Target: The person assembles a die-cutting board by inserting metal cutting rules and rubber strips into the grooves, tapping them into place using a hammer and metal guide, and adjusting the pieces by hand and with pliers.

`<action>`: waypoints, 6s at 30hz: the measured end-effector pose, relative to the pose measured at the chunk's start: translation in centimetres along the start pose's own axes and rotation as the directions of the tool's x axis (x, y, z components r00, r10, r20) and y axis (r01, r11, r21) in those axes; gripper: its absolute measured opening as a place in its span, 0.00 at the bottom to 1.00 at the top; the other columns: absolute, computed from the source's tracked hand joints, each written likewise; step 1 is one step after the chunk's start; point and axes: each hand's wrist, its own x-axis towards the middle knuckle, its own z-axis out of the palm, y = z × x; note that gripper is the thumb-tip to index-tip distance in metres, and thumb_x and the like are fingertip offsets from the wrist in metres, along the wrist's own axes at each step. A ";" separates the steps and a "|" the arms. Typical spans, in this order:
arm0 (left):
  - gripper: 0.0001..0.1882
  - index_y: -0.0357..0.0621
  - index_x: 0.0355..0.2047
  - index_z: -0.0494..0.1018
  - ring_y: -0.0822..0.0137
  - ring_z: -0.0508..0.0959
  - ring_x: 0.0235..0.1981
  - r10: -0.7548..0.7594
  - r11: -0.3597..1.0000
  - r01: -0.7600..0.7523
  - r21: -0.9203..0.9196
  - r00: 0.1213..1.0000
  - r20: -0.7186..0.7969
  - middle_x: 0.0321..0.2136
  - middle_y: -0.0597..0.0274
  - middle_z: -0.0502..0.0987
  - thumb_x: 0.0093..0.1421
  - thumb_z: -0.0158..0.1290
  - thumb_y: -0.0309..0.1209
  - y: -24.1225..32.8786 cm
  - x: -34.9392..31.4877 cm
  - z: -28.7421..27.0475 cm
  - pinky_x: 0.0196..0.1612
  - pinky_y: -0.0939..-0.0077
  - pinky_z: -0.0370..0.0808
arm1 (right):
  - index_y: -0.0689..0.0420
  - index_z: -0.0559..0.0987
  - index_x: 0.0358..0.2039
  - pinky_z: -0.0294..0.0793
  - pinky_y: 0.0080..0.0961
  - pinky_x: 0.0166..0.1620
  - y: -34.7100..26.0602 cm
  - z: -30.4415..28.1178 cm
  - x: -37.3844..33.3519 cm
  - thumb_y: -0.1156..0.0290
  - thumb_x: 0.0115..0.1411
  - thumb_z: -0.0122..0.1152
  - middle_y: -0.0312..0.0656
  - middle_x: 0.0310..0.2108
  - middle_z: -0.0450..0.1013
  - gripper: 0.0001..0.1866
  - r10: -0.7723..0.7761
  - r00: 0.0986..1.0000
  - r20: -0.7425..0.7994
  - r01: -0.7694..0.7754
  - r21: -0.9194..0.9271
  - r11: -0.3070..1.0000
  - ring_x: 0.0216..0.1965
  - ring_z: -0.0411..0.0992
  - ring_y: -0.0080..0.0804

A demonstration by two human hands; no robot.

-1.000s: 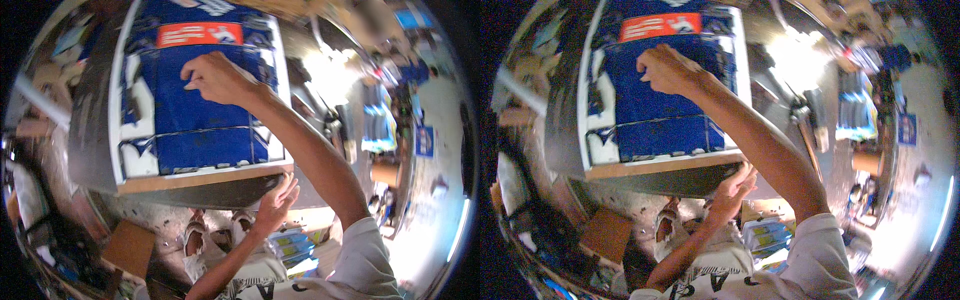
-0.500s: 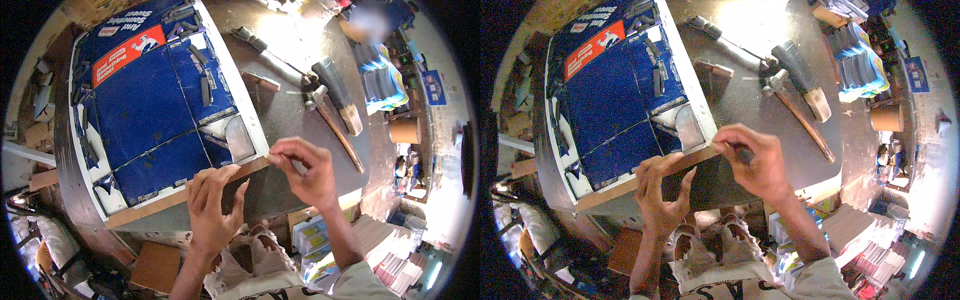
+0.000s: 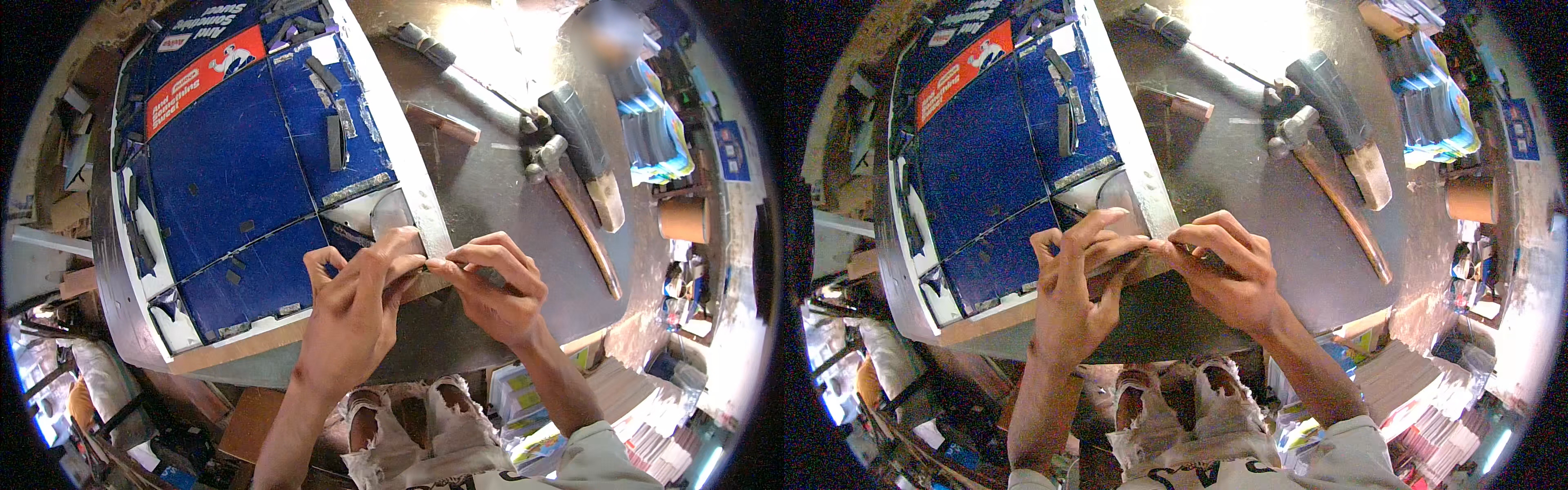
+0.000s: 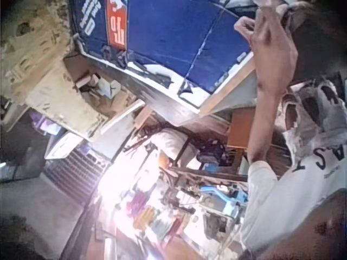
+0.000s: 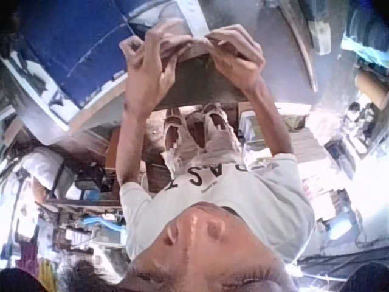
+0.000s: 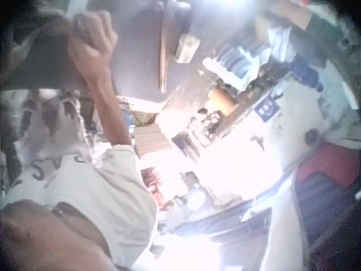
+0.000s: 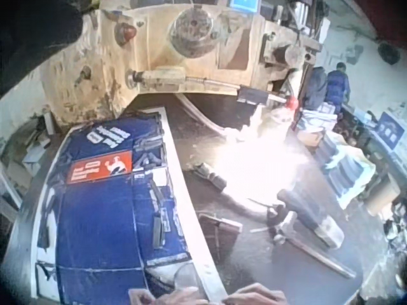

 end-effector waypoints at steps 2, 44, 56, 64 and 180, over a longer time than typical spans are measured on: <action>0.31 0.49 0.55 0.65 0.70 0.78 0.41 0.041 0.999 -0.041 0.005 0.999 0.010 0.39 0.70 0.83 0.50 0.57 0.18 0.0 0.3 -0.1 0.50 0.63 0.56 | 0.51 0.87 0.36 0.77 0.17 0.26 0.0 -0.1 0.2 0.84 0.43 0.71 0.36 0.32 0.75 0.18 -0.005 1.000 -0.006 0.004 -0.015 1.000 0.32 0.73 0.28; 0.30 0.38 0.54 0.65 0.75 0.79 0.37 0.189 0.980 -0.182 0.082 0.977 -0.095 0.45 0.59 0.79 0.49 0.57 0.14 0.2 -0.7 1.6 0.39 0.61 0.50 | 0.61 0.63 0.53 0.71 0.44 0.24 -8.4 -6.7 -3.8 0.68 0.62 0.58 0.53 0.31 0.71 0.22 0.595 0.713 0.372 -0.578 -0.169 0.798 0.24 0.72 0.54; 0.23 0.42 0.48 0.66 0.72 0.79 0.39 0.150 0.979 -0.133 0.154 0.984 -0.100 0.49 0.56 0.77 0.52 0.58 0.17 0.8 -0.5 1.0 0.41 0.60 0.52 | 0.63 0.63 0.54 0.70 0.42 0.22 -9.6 -6.7 -4.5 0.69 0.61 0.59 0.54 0.27 0.71 0.24 0.537 0.811 0.234 -0.506 -0.182 0.843 0.22 0.73 0.52; 0.29 0.42 0.46 0.72 0.62 0.80 0.37 0.007 0.938 0.046 0.343 0.989 -0.150 0.37 0.68 0.83 0.48 0.67 0.44 2.6 -1.7 -3.4 0.47 0.67 0.68 | 0.68 0.67 0.50 0.66 0.30 0.21 -9.4 -7.0 -3.9 0.70 0.62 0.56 0.49 0.26 0.71 0.20 0.622 0.730 0.282 -0.597 -0.180 0.782 0.18 0.68 0.36; 0.34 0.45 0.49 0.72 0.55 0.72 0.45 -0.237 0.970 0.244 -0.011 0.934 -0.267 0.41 0.59 0.75 0.39 0.72 0.33 -3.6 -6.4 -5.3 0.49 0.59 0.67 | 0.69 0.69 0.49 0.60 0.18 0.21 -13.9 -2.7 -4.5 0.64 0.70 0.43 0.37 0.24 0.68 0.19 0.696 0.713 -0.082 -0.696 -0.210 0.687 0.18 0.61 0.16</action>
